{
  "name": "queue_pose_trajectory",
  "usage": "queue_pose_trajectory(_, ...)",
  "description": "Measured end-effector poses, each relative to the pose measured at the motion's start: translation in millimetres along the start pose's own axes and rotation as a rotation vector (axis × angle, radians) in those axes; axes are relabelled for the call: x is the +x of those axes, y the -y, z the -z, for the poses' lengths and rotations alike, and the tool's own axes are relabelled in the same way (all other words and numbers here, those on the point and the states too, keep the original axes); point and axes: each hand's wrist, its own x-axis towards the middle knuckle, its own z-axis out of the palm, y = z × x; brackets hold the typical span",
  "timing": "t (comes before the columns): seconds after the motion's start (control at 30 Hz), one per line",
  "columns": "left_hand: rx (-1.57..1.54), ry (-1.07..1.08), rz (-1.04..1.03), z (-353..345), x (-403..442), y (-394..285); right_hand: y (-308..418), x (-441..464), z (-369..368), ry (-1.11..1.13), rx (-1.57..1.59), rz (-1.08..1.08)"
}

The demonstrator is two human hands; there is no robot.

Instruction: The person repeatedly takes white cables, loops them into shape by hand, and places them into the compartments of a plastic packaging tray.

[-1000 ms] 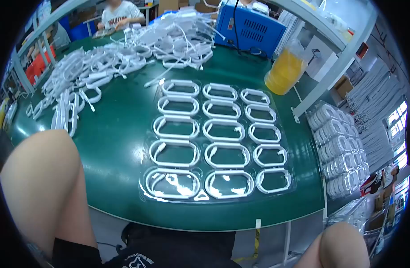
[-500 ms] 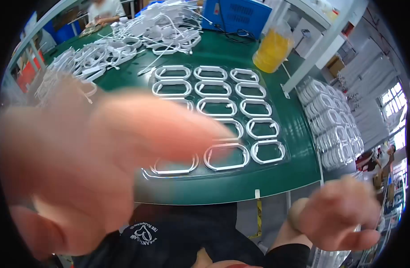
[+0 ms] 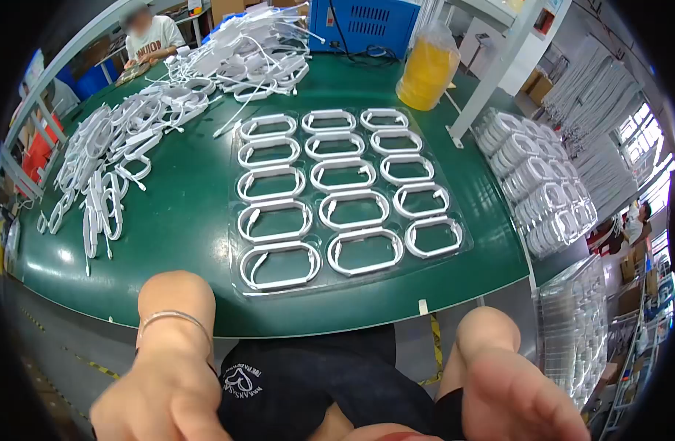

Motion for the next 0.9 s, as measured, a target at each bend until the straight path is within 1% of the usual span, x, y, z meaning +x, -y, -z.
queue_pose_trajectory(0.03, -0.497, -0.187, 0.445, -6.5, 9.0, 2.0, -14.3, -10.7, -18.2, -0.013, -0.043, 0.129)
queue_pose_trajectory(0.07, -0.523, -0.076, 0.548, 4.3, 13.3, -4.9, -7.9, -17.3, -8.7, -0.024, -0.084, 0.275)
queue_pose_trajectory(0.1, -0.547, 0.038, 0.647, 19.6, 18.8, -11.8, -11.2, -27.2, -2.5, -0.023, -0.086, 0.282)
queue_pose_trajectory(0.13, -0.672, 0.075, 0.735, 28.3, 22.1, -7.7, -15.4, -36.9, 6.4, 0.100, 0.049, 0.373)
queue_pose_trajectory(0.17, -0.588, -0.076, 0.844, 24.1, 19.8, -9.1, -20.2, -44.4, 10.6, 0.219, 0.188, 0.465)
queue_pose_trajectory(0.2, -0.494, -0.230, 0.949, 16.0, 17.0, -12.0, -23.9, -49.9, 2.0, 0.217, 0.195, 0.465)
queue_pose_trajectory(0.23, -0.292, -0.310, 1.073, 5.6, 18.9, -8.1, -26.7, -55.7, -13.5, -0.058, 0.088, 0.457)
queue_pose_trajectory(0.27, -0.236, -0.178, 1.259, 10.6, 18.8, -3.3, -28.1, -61.9, -21.9, -0.328, -0.015, 0.433)
queue_pose_trajectory(0.3, -0.176, -0.052, 1.443, 16.7, 22.8, 5.8, -26.1, -71.7, -8.3, -0.251, -0.065, 0.340)
queue_pose_trajectory(0.37, -0.173, -0.106, 1.446, 16.0, 23.8, 5.9, -9.6, -84.3, 24.3, 0.103, -0.301, 0.091)
queue_pose_trajectory(0.4, -0.195, -0.121, 1.447, 16.1, 24.0, 5.9, -7.9, -86.2, 25.0, 0.116, -0.297, 0.075)
queue_pose_trajectory(0.47, -0.268, -0.134, 1.441, 17.4, 23.6, 6.8, -4.7, -87.1, 27.3, 0.178, -0.393, -0.144)
queue_pose_trajectory(0.5, -0.307, -0.127, 1.428, 18.1, 23.1, 7.1, -2.2, -92.7, 30.8, 0.192, -0.386, -0.172)
queue_pose_trajectory(0.57, -0.406, -0.112, 1.395, 20.3, 21.2, 8.2, 13.0, -87.1, 41.4, 0.503, -0.441, -0.380)
queue_pose_trajectory(0.6, -0.465, -0.107, 1.380, 21.5, 20.1, 9.0, 17.2, -83.5, 47.4, 0.593, -0.459, -0.459)
queue_pose_trajectory(0.67, -0.589, -0.086, 1.360, 24.2, 18.4, 11.1, 12.3, -96.4, 58.7, 0.610, -0.487, -0.454)
queue_pose_trajectory(0.7, -0.640, -0.071, 1.349, 25.2, 17.9, 12.1, 8.7, -101.9, 60.9, 0.565, -0.495, -0.444)
queue_pose_trajectory(0.73, -0.686, -0.060, 1.339, 26.0, 17.5, 13.0, 7.6, -105.7, 63.9, 0.569, -0.518, -0.443)
queue_pose_trajectory(0.8, -0.780, -0.029, 1.325, 27.5, 17.4, 15.2, 7.6, -113.2, 69.8, 0.517, -0.558, -0.538)
queue_pose_trajectory(0.9, -0.932, 0.035, 1.294, 29.9, 18.2, 20.2, 6.1, -124.0, 80.2, 0.489, -0.598, -0.557)
